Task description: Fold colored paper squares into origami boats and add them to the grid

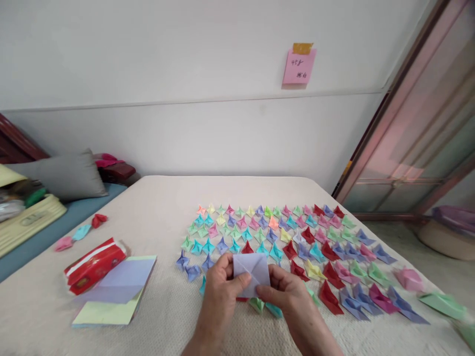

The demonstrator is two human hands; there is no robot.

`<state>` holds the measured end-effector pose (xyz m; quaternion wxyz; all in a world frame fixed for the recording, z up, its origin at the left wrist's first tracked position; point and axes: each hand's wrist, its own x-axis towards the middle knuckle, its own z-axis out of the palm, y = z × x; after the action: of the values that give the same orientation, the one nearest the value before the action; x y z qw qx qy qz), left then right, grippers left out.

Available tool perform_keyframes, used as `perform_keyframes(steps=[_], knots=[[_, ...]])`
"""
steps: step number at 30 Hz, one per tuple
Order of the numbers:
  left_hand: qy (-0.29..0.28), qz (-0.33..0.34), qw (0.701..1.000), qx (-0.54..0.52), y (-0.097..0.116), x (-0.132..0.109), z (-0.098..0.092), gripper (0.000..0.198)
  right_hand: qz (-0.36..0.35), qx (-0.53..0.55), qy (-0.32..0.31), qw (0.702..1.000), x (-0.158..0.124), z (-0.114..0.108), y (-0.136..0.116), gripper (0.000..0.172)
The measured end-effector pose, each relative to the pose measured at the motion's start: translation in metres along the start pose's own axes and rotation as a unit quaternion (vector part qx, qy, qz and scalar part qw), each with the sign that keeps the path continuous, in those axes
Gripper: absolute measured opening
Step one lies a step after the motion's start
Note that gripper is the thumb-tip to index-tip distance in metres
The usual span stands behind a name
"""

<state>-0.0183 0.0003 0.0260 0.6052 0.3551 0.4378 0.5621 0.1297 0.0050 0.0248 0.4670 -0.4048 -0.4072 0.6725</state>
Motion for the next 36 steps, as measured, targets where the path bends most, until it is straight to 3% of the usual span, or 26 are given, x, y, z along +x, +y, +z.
perform_keyframes(steps=[6,11,15,19,25,31,36], knots=[[-0.01,-0.047,0.997,0.057,0.006,0.001,-0.003,0.008,-0.126,-0.071,0.067,0.987,-0.001,-0.006,0.002,0.032],[-0.001,-0.072,0.992,0.107,0.003,0.002,-0.005,0.009,-0.206,-0.218,0.082,0.95,-0.005,-0.009,0.008,0.003],[0.002,-0.077,0.99,0.119,0.002,0.0,-0.006,0.017,-0.251,-0.287,0.044,0.923,-0.005,-0.01,0.006,0.022],[0.008,-0.083,0.989,0.125,0.001,0.0,-0.007,0.018,-0.257,-0.281,0.021,0.924,-0.002,-0.011,0.005,0.02],[0.025,-0.098,0.989,0.105,0.0,-0.001,-0.006,0.02,-0.258,-0.298,0.05,0.918,-0.001,-0.012,0.006,0.014],[0.016,-0.077,0.99,0.115,0.003,-0.002,-0.005,0.012,-0.222,-0.274,0.069,0.933,-0.001,-0.01,0.002,0.019],[-0.021,-0.062,0.996,0.052,0.002,0.0,-0.006,0.019,-0.2,-0.267,0.082,0.939,-0.001,-0.007,0.002,0.023]])
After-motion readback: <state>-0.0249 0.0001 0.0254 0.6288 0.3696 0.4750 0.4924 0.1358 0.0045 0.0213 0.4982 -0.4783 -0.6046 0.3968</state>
